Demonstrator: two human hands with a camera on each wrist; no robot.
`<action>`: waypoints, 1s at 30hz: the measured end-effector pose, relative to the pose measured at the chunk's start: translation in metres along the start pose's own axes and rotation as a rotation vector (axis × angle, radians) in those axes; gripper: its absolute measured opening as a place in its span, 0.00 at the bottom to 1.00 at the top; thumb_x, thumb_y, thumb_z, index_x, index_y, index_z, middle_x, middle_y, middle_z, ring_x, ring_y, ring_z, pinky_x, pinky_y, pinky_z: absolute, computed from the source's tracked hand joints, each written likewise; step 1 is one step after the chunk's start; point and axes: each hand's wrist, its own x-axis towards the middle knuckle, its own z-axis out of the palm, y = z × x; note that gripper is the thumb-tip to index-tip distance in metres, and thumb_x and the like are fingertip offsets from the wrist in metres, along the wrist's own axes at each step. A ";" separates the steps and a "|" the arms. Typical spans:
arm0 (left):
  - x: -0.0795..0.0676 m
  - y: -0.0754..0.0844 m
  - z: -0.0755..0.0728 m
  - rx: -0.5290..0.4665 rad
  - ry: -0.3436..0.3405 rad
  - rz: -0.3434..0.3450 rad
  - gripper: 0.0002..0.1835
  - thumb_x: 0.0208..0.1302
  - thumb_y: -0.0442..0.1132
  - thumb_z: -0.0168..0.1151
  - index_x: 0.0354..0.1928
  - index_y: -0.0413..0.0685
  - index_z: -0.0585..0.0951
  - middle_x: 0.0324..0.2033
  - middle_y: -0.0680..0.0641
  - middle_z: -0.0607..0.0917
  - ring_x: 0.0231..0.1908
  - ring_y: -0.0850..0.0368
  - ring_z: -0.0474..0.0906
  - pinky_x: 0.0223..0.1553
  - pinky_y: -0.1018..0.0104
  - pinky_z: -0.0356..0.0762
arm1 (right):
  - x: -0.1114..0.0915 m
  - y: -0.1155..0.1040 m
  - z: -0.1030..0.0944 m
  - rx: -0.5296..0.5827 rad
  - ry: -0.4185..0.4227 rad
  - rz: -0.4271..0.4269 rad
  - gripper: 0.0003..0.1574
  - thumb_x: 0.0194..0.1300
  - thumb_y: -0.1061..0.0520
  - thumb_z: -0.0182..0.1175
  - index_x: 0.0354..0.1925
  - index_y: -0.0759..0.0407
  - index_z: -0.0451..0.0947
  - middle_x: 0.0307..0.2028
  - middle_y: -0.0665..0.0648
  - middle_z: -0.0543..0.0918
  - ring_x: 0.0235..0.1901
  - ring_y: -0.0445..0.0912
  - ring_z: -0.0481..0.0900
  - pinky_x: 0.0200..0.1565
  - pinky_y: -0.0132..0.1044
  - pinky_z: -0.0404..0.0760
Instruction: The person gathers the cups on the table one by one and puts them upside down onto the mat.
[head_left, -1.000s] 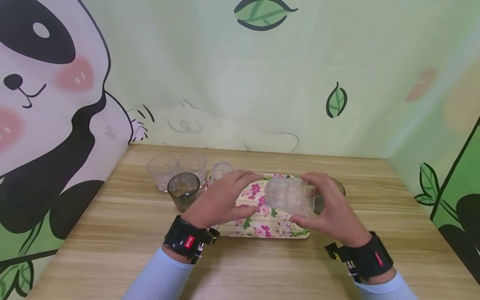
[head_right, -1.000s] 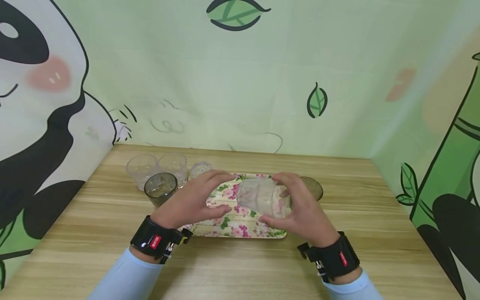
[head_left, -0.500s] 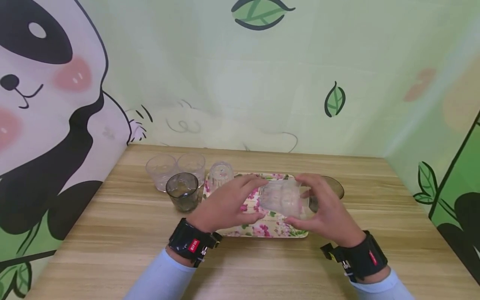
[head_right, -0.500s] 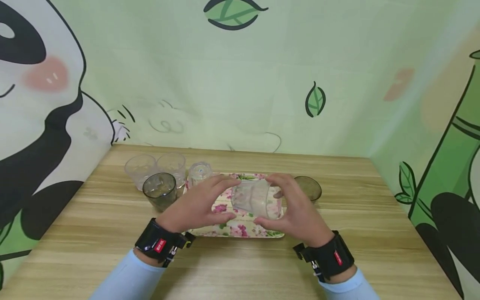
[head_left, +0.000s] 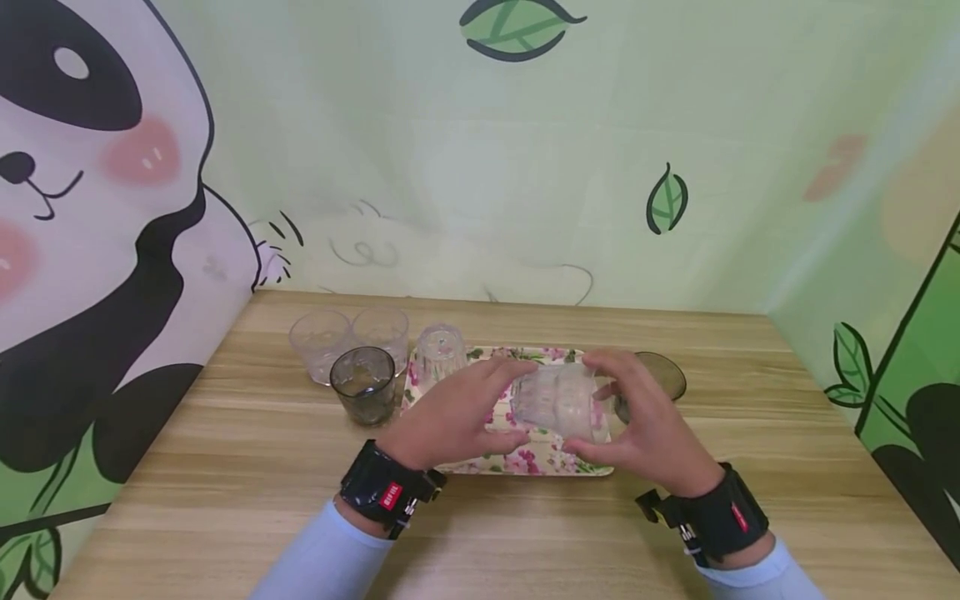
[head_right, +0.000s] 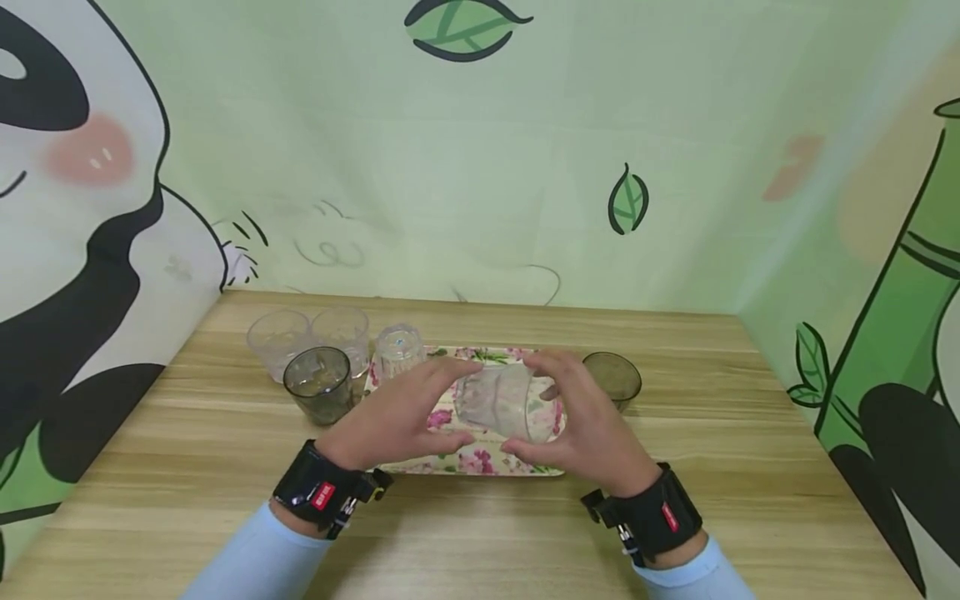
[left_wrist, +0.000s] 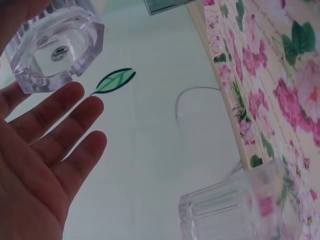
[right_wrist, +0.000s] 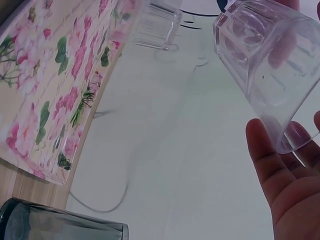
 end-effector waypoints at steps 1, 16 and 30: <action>0.000 0.001 0.000 -0.010 -0.009 -0.007 0.42 0.59 0.54 0.70 0.72 0.50 0.65 0.64 0.46 0.80 0.62 0.54 0.76 0.66 0.54 0.80 | 0.000 0.000 0.000 -0.009 -0.001 0.000 0.64 0.34 0.53 0.85 0.68 0.64 0.65 0.59 0.65 0.75 0.52 0.48 0.75 0.40 0.47 0.91; 0.000 0.004 0.001 -0.049 -0.002 0.020 0.44 0.58 0.51 0.71 0.73 0.51 0.61 0.65 0.47 0.77 0.57 0.56 0.79 0.62 0.56 0.83 | 0.003 -0.005 0.001 0.048 0.074 -0.113 0.63 0.34 0.52 0.84 0.66 0.67 0.67 0.59 0.65 0.76 0.53 0.46 0.74 0.39 0.35 0.90; 0.001 0.003 0.000 -0.007 0.108 0.129 0.41 0.58 0.46 0.73 0.71 0.46 0.66 0.63 0.44 0.77 0.61 0.53 0.76 0.62 0.57 0.84 | 0.002 -0.009 0.000 0.061 0.066 -0.079 0.61 0.37 0.50 0.84 0.65 0.69 0.66 0.59 0.66 0.75 0.55 0.47 0.73 0.42 0.40 0.91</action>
